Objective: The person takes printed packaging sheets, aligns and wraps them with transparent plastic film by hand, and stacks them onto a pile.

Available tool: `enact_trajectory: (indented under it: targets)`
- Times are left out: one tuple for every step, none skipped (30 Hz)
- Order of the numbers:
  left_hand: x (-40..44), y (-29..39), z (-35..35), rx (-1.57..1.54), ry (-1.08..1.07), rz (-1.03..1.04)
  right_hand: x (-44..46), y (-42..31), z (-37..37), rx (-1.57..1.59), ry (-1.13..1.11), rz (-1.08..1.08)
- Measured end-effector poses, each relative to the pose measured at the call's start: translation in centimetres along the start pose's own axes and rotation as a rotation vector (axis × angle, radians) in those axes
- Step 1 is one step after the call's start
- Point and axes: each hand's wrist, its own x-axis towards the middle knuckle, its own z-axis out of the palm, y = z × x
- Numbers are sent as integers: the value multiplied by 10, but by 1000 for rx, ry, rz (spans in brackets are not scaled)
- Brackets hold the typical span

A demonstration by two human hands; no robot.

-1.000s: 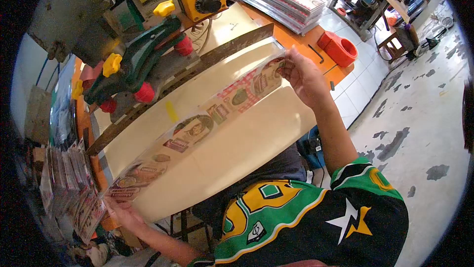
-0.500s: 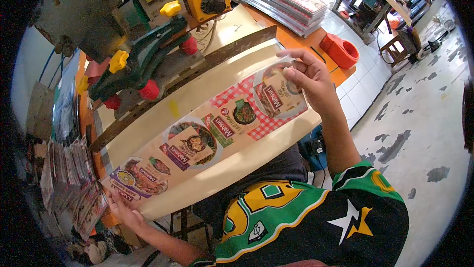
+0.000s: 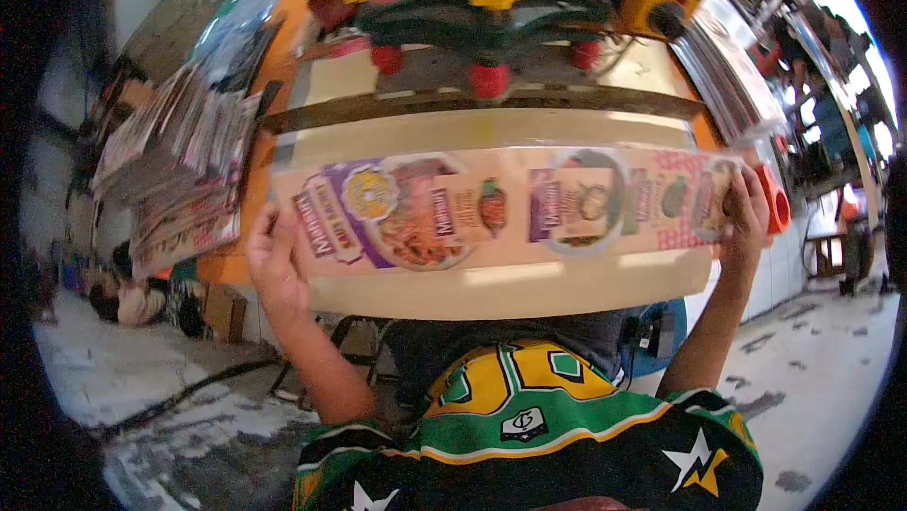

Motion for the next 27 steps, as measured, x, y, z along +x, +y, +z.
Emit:
enact_trajectory:
  targets:
    - [-2, 4, 4, 3, 32, 11, 1, 3, -6, 32, -2, 27]
    - [-2, 8, 9, -25, -19, 11, 2, 6, -16, 7, -32, 57]
    - [-3, 11, 13, -56, -73, 11, 5, 11, -21, 14, -55, 52]
    - [-4, 13, 17, -52, -55, 21, 7, 15, -26, 20, -79, 47]
    - [-7, 16, 21, -67, -49, 7, 3, 12, -20, -21, -72, 4]
    - [-9, 19, 25, -80, -43, -8, 6, 19, -27, 15, -58, 39]
    - [-10, 23, 30, -75, -26, 2, 10, 26, -36, 50, -44, 75]
    - [-12, 27, 35, -80, -39, 5, 8, 26, -35, 66, -69, 57]
    - [-13, 30, 36, -87, -53, 5, 8, 27, -36, 73, -86, 58]
    - [-12, 30, 34, -50, -51, -7, 9, 28, -38, 62, -68, 78]
    - [-13, 33, 34, -47, -40, -2, 10, 30, -40, 48, -48, 98]
    - [-14, 36, 36, -57, -70, -1, 11, 33, -41, 57, -45, 94]
    - [-15, 38, 37, -69, -103, -2, 13, 36, -42, 58, -51, 94]
    - [-15, 38, 36, -70, -100, -1, 14, 37, -42, 74, -40, 106]
    - [-15, 38, 36, -58, -101, 11, 14, 38, -42, 88, -27, 118]
    - [-14, 38, 37, -48, -105, 21, 14, 37, -42, 86, -25, 116]
    - [-13, 37, 36, -51, -113, 18, 12, 34, -36, 67, -48, 109]
    - [-12, 34, 35, -21, -65, 47, 9, 29, -32, 45, -63, 102]
    - [-12, 31, 35, 5, -27, 74, 8, 27, -30, -28, -40, 80]
    - [-11, 31, 34, -12, -61, 62, 7, 24, -30, -46, -49, 54]
    - [-11, 31, 29, 79, -26, 72, 7, 22, -30, -69, -54, 28]
    - [-9, 30, 24, 167, 2, 84, 5, 20, -26, -61, -44, 23]
    - [-5, 26, 16, 166, -2, 68, 2, 17, -19, -53, -31, 18]
    - [-1, 23, 7, 168, -6, 55, -2, 12, -12, -63, -32, 34]
    - [0, 18, 3, 160, 29, 80, -5, 9, -6, -70, -34, 49]
    - [1, 13, -1, 153, 69, 105, -5, 9, -5, -53, -63, 56]
    - [4, 9, -9, 140, 34, 102, -6, 10, -2, -34, -99, 63]
